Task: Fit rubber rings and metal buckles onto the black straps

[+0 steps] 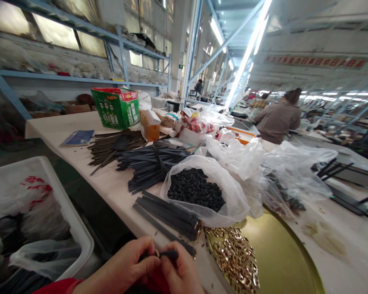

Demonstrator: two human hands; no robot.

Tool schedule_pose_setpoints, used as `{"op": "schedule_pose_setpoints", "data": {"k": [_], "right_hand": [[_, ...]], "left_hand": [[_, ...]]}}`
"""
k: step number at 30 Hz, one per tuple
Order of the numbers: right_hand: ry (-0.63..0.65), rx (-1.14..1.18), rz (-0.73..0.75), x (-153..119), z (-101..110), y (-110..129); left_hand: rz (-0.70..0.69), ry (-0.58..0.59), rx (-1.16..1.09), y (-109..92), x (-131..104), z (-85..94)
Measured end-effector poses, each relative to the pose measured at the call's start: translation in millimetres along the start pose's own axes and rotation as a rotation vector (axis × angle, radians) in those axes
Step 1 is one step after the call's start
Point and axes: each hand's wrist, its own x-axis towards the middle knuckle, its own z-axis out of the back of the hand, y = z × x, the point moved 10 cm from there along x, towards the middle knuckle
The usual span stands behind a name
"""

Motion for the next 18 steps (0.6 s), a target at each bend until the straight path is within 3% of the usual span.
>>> {"op": "schedule_pose_setpoints", "data": {"k": [4,6,8,10,13,18], "right_hand": [[0.15,-0.185,0.025,15.5,0.4,21.1],[0.191,-0.378,0.056,34.9,13.8,35.9],[0.088,-0.637,0.099,65.8,45.5,50.4],[-0.12,-0.906,0.115,99.3,84.9,60.6],[-0.162,-1.034,0.07,141.4,109.0,45.8],[-0.137,-1.108,0.03,166.0,107.9,15.2]], "left_hand": [[-0.109,-0.033,0.087,-15.1,11.0,7.4],[-0.146,-0.016,0.122,-20.8,16.7,7.2],[-0.154,-0.028,0.122,-20.6,24.0,10.5],[-0.129,-0.045,0.093,-13.6,32.7,14.7],[-0.094,-0.079,0.064,0.2,44.6,20.1],[-0.109,-0.058,0.012,10.7,52.1,16.5]]}}
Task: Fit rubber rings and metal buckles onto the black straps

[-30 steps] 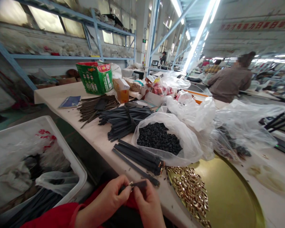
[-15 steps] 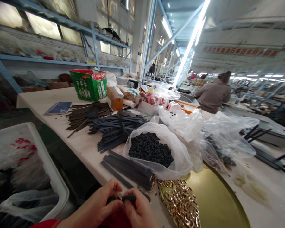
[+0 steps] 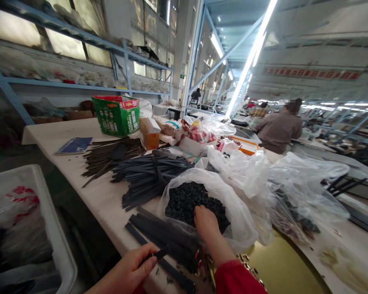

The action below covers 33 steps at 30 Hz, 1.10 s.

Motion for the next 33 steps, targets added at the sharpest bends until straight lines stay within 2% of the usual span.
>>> {"op": "schedule_pose_setpoints", "data": {"k": [2,5,8,10,13,15,19,21,25,27,30,33], "right_hand": [[-0.014,0.019,-0.006,0.0,3.0,-0.9],[-0.053,0.101,-0.012,-6.6,21.9,3.4],[-0.011,0.25,0.022,-30.3,31.6,26.0],[0.099,0.411,0.047,-56.4,22.9,49.2],[0.282,0.834,0.007,-99.3,-0.1,80.3],[0.307,1.03,-0.027,-119.0,-7.8,92.1],[0.205,0.983,-0.012,-134.4,-3.8,95.7],[0.197,0.955,-0.003,-138.3,-2.4,95.8],[0.314,1.055,-0.019,-148.2,-12.3,100.8],[0.325,1.106,-0.034,-152.6,-16.1,102.4],[0.197,1.17,-0.073,-156.8,-12.5,98.1],[0.067,1.105,-0.046,-161.7,-4.1,96.2]], "left_hand": [[-0.004,0.004,-0.014,1.3,-0.6,-1.3],[-0.001,-0.036,-0.066,-0.9,-2.3,3.6],[0.007,-0.12,-0.14,-11.5,-6.1,15.8],[-0.023,-0.167,-0.166,-25.9,-10.5,23.1],[-0.073,-0.194,-0.144,-46.3,-18.6,26.2],[-0.09,-0.188,-0.102,-53.0,-24.1,23.2],[-0.093,-0.196,-0.037,-52.2,-35.2,18.0],[-0.078,-0.205,-0.025,-49.9,-40.6,16.2],[-0.085,-0.136,-0.135,-54.2,-50.3,4.0],[-0.099,-0.121,-0.189,-57.6,-53.4,-0.7],[-0.091,-0.148,-0.229,-55.8,-53.5,-1.8],[-0.083,-0.209,-0.209,-51.5,-51.7,3.2]]}}
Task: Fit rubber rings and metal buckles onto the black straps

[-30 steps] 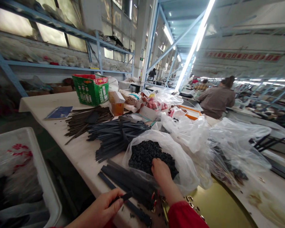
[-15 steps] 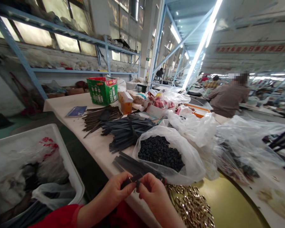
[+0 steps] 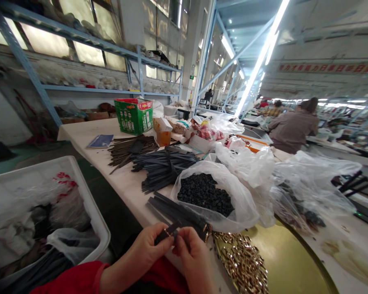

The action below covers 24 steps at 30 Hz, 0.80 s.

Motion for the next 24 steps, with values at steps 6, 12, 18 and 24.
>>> {"op": "schedule_pose_setpoints", "data": {"k": [6,12,18,24], "right_hand": [[0.027,0.132,-0.038,1.0,2.8,-11.7],[-0.024,0.62,-0.266,-1.2,0.4,-34.7],[-0.091,0.647,-0.262,-1.0,-0.1,-39.8],[-0.059,0.498,-0.201,-0.4,-0.9,-46.6]], "left_hand": [[-0.05,0.072,0.111,-6.7,-0.3,-3.9],[-0.037,0.045,0.18,-8.3,1.9,6.0],[-0.071,0.027,0.418,-5.9,0.7,5.5],[-0.141,0.048,0.581,-8.1,-1.3,2.5]]}}
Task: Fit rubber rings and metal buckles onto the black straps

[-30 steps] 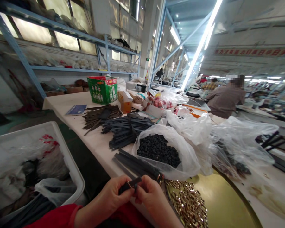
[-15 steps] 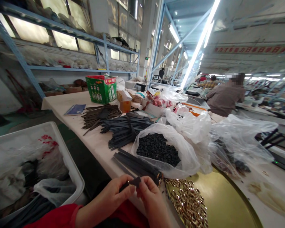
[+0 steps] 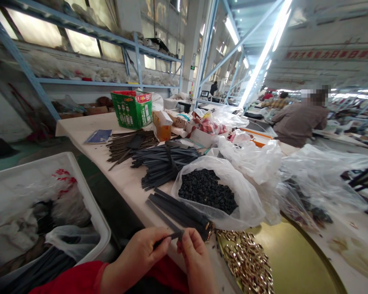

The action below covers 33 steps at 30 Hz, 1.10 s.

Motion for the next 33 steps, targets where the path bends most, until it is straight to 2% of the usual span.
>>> {"op": "schedule_pose_setpoints", "data": {"k": [5,8,12,18,23,28,33], "right_hand": [[0.0,-0.148,0.048,-0.8,5.2,-1.5],[-0.041,-0.186,0.057,-3.1,7.6,0.8],[-0.016,-0.225,0.032,-3.9,3.6,-2.5],[-0.073,-0.052,-0.02,-3.5,10.0,-13.1],[0.006,-0.029,-0.048,-8.8,-3.0,-18.3],[0.016,0.097,-0.058,-12.7,3.1,-20.1],[0.15,0.157,-0.216,-17.6,-11.2,-36.6]], "left_hand": [[0.038,0.105,0.081,6.8,0.7,-5.6],[0.047,0.149,-0.012,7.2,0.7,-10.6],[0.077,0.146,-0.151,7.9,-0.9,-14.7],[0.085,0.138,-0.368,3.8,-5.3,-11.7],[0.108,0.066,-0.498,14.6,-3.9,-13.7],[0.193,0.033,-0.452,33.1,-5.4,-16.0],[0.206,0.066,-0.403,31.6,-10.7,-14.2]]}}
